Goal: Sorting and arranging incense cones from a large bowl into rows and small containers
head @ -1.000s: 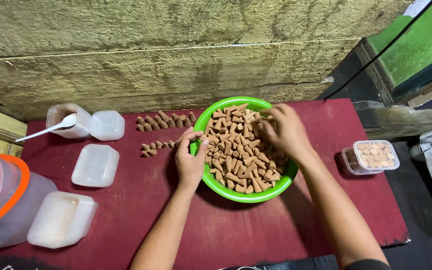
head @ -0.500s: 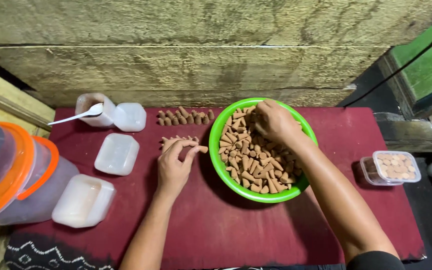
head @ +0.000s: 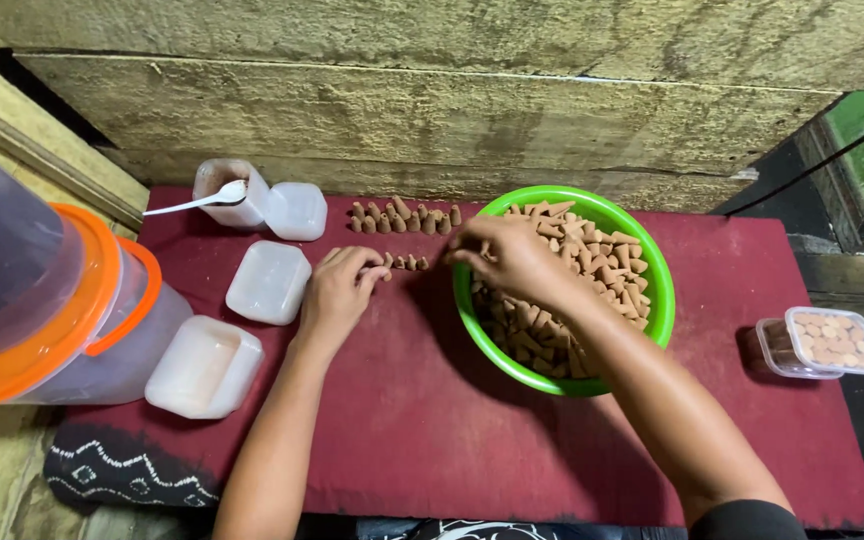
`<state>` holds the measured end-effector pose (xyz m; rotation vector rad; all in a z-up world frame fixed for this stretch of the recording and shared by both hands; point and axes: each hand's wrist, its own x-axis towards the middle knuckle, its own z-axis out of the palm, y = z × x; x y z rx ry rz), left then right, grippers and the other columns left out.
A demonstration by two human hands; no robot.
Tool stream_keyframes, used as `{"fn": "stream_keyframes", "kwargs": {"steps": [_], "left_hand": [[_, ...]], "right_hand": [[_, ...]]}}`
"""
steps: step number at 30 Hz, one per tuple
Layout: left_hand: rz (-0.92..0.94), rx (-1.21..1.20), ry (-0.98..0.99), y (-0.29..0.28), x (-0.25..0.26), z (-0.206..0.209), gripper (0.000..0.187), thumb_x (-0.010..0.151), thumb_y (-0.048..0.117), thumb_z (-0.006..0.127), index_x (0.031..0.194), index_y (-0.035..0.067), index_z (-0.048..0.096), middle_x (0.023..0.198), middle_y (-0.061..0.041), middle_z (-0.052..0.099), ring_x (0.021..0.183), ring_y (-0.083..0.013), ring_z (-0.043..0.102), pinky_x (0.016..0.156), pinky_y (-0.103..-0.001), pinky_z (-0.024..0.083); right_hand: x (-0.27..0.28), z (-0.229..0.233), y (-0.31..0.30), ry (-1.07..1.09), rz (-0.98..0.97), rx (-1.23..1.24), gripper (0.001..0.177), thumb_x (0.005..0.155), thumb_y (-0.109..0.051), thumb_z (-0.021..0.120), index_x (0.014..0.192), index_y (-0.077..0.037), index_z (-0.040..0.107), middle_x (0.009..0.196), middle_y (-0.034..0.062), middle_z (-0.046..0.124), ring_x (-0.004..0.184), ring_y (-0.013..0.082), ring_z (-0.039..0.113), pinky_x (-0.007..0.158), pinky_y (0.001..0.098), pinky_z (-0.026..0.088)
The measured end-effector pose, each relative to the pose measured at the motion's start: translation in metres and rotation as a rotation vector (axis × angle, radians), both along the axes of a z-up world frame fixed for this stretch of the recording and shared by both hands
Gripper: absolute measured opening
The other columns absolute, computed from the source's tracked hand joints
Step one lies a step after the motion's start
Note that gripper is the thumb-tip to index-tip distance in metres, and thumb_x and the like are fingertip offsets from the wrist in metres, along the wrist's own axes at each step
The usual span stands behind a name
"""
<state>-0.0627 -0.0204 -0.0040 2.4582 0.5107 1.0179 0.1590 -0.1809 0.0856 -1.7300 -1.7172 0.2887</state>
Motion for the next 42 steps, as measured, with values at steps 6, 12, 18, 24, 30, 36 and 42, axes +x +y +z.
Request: {"fn": "stream_keyframes", "kwargs": {"steps": [6, 12, 18, 24, 30, 36, 42], "left_hand": [[0.077, 0.048, 0.181, 0.013, 0.012, -0.039, 0.02, 0.088, 0.018, 0.074, 0.107, 0.023, 0.068, 0.097, 0.002, 0.072, 0.092, -0.023, 0.068, 0.08, -0.039, 0.05], [0.143, 0.071, 0.268, 0.01, 0.01, -0.045, 0.036, 0.084, 0.01, 0.072, 0.115, 0.028, 0.063, 0.097, 0.006, 0.07, 0.1, -0.0192, 0.063, 0.084, -0.038, 0.045], [0.159, 0.034, 0.31, 0.007, 0.009, -0.045, 0.04, 0.084, 0.006, 0.069, 0.118, 0.026, 0.061, 0.097, 0.004, 0.071, 0.104, -0.02, 0.061, 0.086, -0.041, 0.044], [0.167, 0.091, 0.288, 0.013, 0.012, -0.059, 0.041, 0.084, 0.003, 0.064, 0.119, 0.025, 0.062, 0.095, 0.002, 0.071, 0.102, -0.0195, 0.06, 0.083, -0.039, 0.043], [0.168, 0.105, 0.289, 0.015, 0.012, -0.058, 0.042, 0.082, 0.003, 0.064, 0.119, 0.023, 0.061, 0.093, 0.0, 0.071, 0.103, -0.021, 0.06, 0.082, -0.04, 0.044], [0.172, 0.092, 0.313, 0.013, 0.011, -0.054, 0.048, 0.08, 0.004, 0.064, 0.123, 0.024, 0.059, 0.095, 0.001, 0.07, 0.103, -0.0208, 0.059, 0.082, -0.04, 0.043], [0.135, 0.057, 0.274, 0.014, 0.008, -0.052, 0.05, 0.078, 0.006, 0.068, 0.125, 0.023, 0.061, 0.106, 0.0, 0.07, 0.108, -0.0223, 0.058, 0.083, -0.04, 0.044]], "right_hand": [[-0.028, -0.074, 0.058, -0.435, 0.012, -0.123, 0.015, 0.081, -0.034, 0.076, 0.09, -0.023, 0.071, 0.083, 0.0013, 0.071, 0.091, 0.028, 0.069, 0.076, 0.0445, 0.052], [-0.03, -0.138, 0.091, -0.62, -0.063, -0.108, 0.008, 0.082, -0.027, 0.066, 0.077, -0.022, 0.071, 0.074, 0.0009, 0.07, 0.089, 0.025, 0.067, 0.076, 0.0405, 0.044], [-0.029, -0.158, 0.099, -0.72, -0.069, -0.063, 0.01, 0.081, -0.024, 0.062, 0.076, -0.022, 0.071, 0.073, 0.0002, 0.07, 0.088, 0.025, 0.065, 0.074, 0.0406, 0.039], [-0.051, -0.126, 0.099, -0.844, -0.142, 0.091, 0.016, 0.087, -0.022, 0.063, 0.086, -0.017, 0.078, 0.083, 0.0074, 0.07, 0.088, 0.0298, 0.06, 0.074, 0.0436, 0.04], [-0.046, -0.129, 0.105, -0.834, -0.129, 0.148, 0.018, 0.089, -0.025, 0.062, 0.079, -0.022, 0.076, 0.079, 0.0012, 0.068, 0.085, 0.0256, 0.058, 0.073, 0.0422, 0.037], [-0.047, -0.122, 0.105, -0.778, -0.105, 0.115, 0.017, 0.087, -0.024, 0.06, 0.08, -0.024, 0.075, 0.079, -0.0004, 0.065, 0.084, 0.0244, 0.056, 0.073, 0.0428, 0.036], [-0.041, -0.134, 0.107, -0.744, -0.112, 0.097, 0.013, 0.081, -0.021, 0.062, 0.08, -0.023, 0.075, 0.081, 0.0003, 0.065, 0.086, 0.0248, 0.057, 0.074, 0.0423, 0.037]]}}
